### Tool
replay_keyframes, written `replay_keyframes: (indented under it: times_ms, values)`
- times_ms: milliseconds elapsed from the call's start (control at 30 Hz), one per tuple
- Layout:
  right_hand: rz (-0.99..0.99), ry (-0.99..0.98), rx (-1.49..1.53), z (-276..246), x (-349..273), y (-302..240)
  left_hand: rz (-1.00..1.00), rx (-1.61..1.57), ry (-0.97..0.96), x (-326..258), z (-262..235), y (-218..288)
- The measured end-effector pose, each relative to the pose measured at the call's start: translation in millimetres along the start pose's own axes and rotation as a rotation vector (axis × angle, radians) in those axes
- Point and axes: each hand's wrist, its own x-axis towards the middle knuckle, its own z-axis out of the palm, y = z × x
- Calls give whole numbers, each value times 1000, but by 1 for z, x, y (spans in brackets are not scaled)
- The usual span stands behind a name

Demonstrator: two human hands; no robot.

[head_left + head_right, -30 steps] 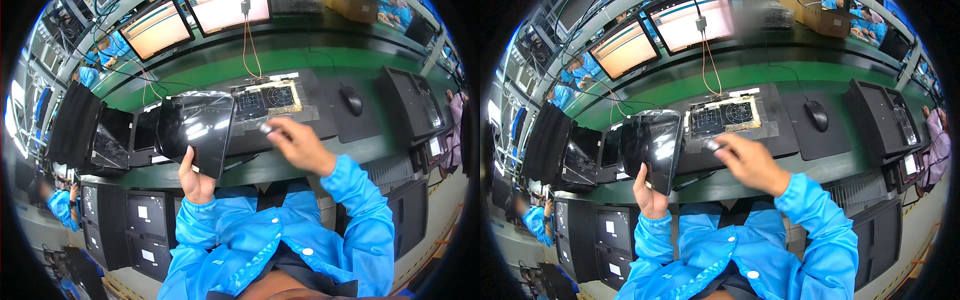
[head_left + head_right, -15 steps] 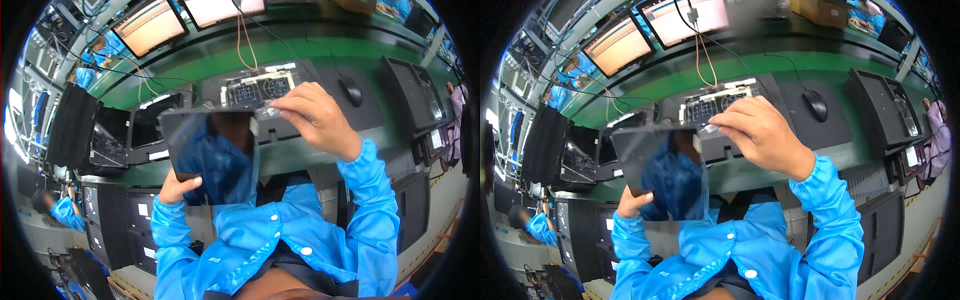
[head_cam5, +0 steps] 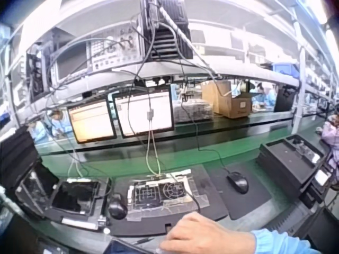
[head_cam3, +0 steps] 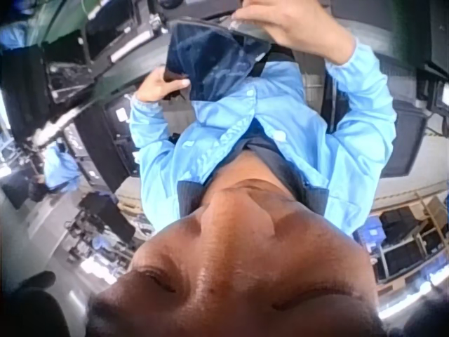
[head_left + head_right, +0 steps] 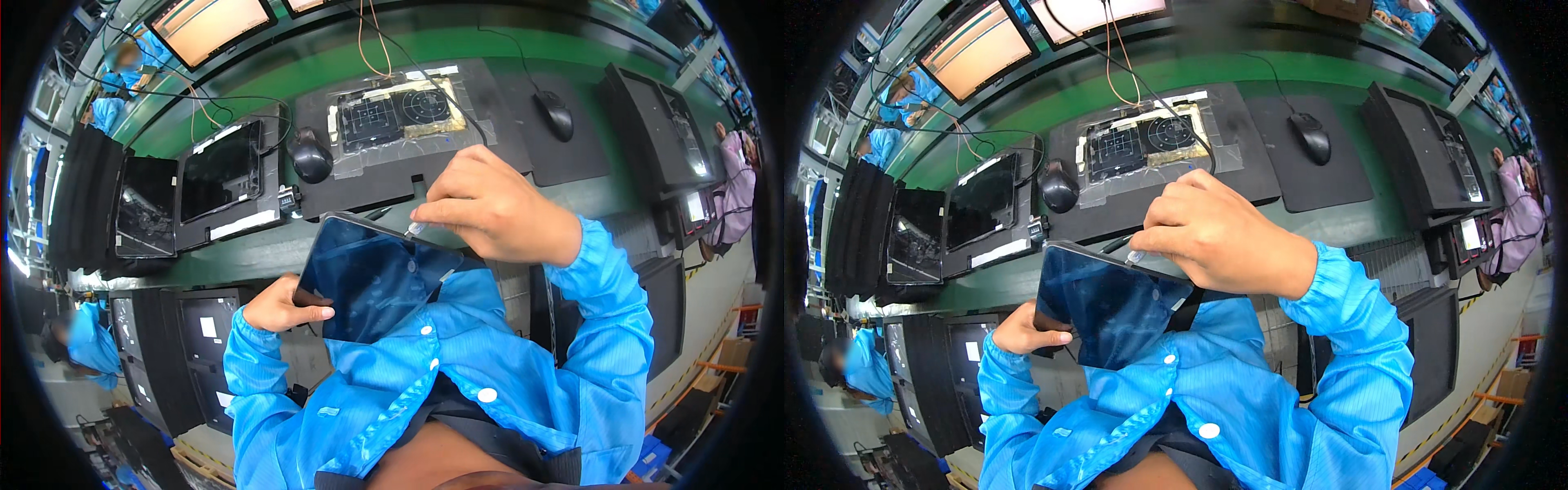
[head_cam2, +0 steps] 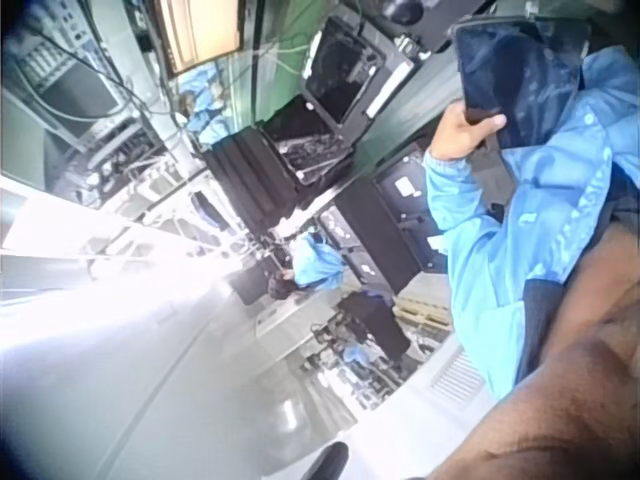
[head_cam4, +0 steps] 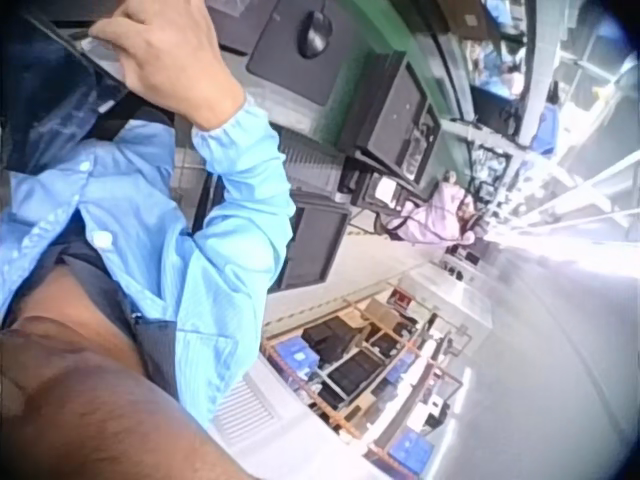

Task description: The person assembles electronic tablets by connecting a connector cable to an electronic board and a tablet screen, then marks the assembled tablet screen with a marking pen. The person also applies a protective film to the tablet screen.

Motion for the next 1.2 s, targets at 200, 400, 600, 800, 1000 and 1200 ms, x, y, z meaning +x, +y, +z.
replay_keyframes:
  times_ms: [200, 400, 600, 800, 1000, 1200]
  values:
    - [10, -129, -22, -3, -2, -1, -10, -23, -37, 5, 6, -4]
    - [-29, -219, -53, 0, -7, -1, -18, 14, -74, 14, 7, 0]
    - [178, 201, -88, 20, -33, -12, 46, -1, -18, 18, 1, 2]
    - [718, -54, 907, 42, -47, 8, 202, 133, -94, 33, -10, 45]
    - [836, 472, 1023, 9, -46, 66, 67, 145, 504, 60, -57, 91]
    - [1079, 653, 1233, 10, -45, 119, 566, 776, 887, 116, -71, 106]
